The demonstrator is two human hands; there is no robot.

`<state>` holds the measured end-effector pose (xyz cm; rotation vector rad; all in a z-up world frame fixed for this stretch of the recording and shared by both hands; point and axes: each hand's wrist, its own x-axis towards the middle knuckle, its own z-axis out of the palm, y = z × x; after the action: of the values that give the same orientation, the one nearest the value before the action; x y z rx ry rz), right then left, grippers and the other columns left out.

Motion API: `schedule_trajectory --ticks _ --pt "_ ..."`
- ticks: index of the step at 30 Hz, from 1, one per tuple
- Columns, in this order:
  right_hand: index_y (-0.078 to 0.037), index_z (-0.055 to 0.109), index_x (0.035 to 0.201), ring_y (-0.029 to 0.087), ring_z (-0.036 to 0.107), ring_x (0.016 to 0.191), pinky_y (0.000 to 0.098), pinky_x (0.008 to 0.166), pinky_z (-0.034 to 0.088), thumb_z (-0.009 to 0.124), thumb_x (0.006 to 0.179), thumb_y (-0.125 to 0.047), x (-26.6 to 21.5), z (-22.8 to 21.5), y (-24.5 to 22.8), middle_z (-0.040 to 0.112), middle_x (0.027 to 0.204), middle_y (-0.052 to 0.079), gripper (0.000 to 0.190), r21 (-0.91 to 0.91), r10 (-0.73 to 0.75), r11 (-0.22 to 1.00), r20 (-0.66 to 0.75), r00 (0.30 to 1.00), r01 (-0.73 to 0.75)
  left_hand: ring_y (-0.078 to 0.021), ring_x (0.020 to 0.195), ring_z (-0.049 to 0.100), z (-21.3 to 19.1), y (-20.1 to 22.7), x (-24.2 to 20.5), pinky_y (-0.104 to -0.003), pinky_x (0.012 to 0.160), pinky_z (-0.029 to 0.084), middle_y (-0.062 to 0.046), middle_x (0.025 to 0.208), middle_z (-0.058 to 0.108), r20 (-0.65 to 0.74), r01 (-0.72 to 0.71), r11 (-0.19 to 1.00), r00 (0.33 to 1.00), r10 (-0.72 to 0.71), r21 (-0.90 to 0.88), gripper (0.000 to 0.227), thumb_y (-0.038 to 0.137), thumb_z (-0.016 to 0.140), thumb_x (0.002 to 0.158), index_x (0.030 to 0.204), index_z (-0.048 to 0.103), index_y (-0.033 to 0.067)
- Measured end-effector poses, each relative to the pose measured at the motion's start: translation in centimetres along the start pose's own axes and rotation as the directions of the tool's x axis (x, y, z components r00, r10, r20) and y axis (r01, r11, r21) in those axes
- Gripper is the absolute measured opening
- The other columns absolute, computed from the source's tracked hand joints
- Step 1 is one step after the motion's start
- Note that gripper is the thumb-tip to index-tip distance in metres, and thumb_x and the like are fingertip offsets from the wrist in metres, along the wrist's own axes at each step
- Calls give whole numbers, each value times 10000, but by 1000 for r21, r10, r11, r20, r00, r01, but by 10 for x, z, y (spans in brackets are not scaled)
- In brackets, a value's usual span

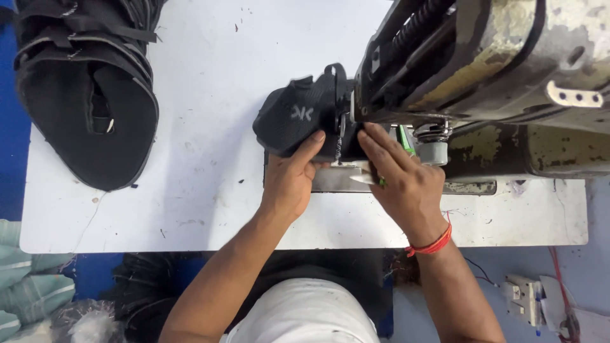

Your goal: The person uses a sewing machine to stitch straps onto black sandals. They guide the sandals under the needle, sew along the edges, and use green scissors to cut the thread after each piece is finished. The completed sandals are placed in a stack on the table.

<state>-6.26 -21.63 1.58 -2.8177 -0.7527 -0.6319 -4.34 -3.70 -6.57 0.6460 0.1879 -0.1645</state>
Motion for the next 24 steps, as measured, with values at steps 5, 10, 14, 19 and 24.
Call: schedule_trajectory --ticks 5,10,14,19,24 --pt "-184 708 1305 204 751 1027 353 803 577 791 740 -43 11 5 5 698 1280 -31 588 2 49 999 -40 998 -49 -160 988 683 -3 -5 19 -341 771 523 -47 1130 721 22 -32 999 999 32 -23 248 99 739 990 1221 659 57" --pt "-182 724 1280 227 691 850 336 668 549 786 761 -10 -4 13 12 722 1270 45 550 124 209 971 -11 978 -207 -139 878 668 16 9 30 -315 678 504 -27 1066 726 -38 -19 1000 999 20 21 253 93 710 932 1181 665 83" --pt "-151 709 1166 226 632 743 333 704 538 764 853 -43 -54 56 16 718 1177 98 335 368 333 888 -102 937 -276 -119 781 634 10 10 34 -295 629 501 -18 969 701 -42 9 996 999 -5 91 213 115 700 933 1138 675 65" --pt "-112 722 1091 237 741 915 313 780 567 735 870 -35 -157 141 28 743 971 93 234 448 538 650 300 788 -614 -99 683 587 -37 5 22 -279 606 488 -9 813 664 145 -9 881 987 -68 474 200 183 686 998 1124 693 27" --pt "-111 628 1289 219 740 1113 310 933 539 664 748 39 -241 239 84 762 1124 91 562 482 319 696 458 830 -533 -109 673 687 -114 59 3 -300 636 552 -23 779 759 142 -162 459 987 78 874 185 198 688 936 1043 762 68"
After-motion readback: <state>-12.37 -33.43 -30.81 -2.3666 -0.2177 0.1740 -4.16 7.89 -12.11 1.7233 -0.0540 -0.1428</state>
